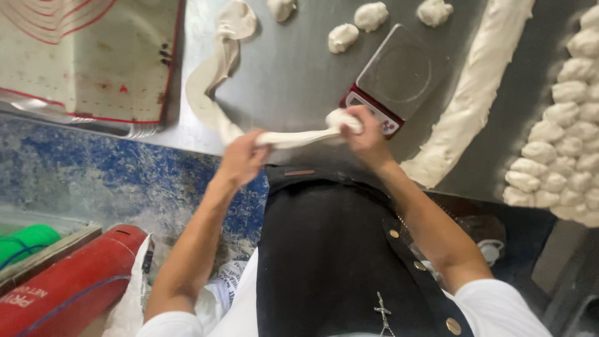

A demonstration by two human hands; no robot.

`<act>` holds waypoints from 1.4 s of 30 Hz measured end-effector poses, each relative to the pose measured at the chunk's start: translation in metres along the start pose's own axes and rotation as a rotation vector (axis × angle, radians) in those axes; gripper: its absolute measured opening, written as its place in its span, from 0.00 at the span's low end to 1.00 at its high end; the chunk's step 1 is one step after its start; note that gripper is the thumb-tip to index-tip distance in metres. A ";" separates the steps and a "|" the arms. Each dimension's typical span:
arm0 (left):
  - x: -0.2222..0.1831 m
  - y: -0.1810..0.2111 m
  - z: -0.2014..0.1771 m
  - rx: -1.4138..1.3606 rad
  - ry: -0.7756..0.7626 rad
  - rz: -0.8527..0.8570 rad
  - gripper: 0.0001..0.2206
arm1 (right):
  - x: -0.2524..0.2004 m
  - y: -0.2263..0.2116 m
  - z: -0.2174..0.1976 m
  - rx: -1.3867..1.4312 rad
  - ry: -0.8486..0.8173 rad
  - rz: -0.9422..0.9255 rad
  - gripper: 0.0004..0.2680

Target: The person portions dough by hand, weighing pieces on a scale and placing them onto a tray.

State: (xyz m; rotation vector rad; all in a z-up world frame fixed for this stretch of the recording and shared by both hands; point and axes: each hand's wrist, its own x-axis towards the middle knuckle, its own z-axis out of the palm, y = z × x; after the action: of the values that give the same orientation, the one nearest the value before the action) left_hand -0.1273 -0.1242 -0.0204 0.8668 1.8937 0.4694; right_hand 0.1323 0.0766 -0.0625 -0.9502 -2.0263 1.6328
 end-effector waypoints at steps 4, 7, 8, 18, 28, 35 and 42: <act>0.038 0.068 0.049 0.673 -0.050 0.389 0.45 | -0.040 0.013 -0.021 0.237 0.100 0.099 0.14; 0.048 0.107 0.087 0.313 -0.085 0.688 0.37 | -0.061 0.005 -0.012 0.304 0.146 0.136 0.13; 0.049 0.112 0.092 0.102 -0.189 0.601 0.33 | -0.062 -0.003 -0.011 0.340 0.155 0.105 0.14; 0.043 0.152 0.093 -0.166 -0.384 0.483 0.17 | -0.066 -0.064 -0.044 -0.121 0.211 -0.263 0.19; 0.033 0.137 0.089 -0.197 -0.429 0.488 0.13 | -0.051 -0.060 -0.047 0.140 0.230 -0.247 0.09; 0.029 0.156 0.121 0.319 0.298 0.762 0.32 | -0.032 -0.039 -0.018 -0.077 0.552 0.041 0.11; 0.117 0.114 0.146 0.507 0.192 0.639 0.04 | -0.046 -0.094 -0.040 0.643 -0.200 0.243 0.06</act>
State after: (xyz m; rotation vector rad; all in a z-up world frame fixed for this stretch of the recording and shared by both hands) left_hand 0.0107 0.0327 -0.0857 1.8432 1.9121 0.4625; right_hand 0.1649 0.0632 0.0435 -0.8278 -1.3547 2.3808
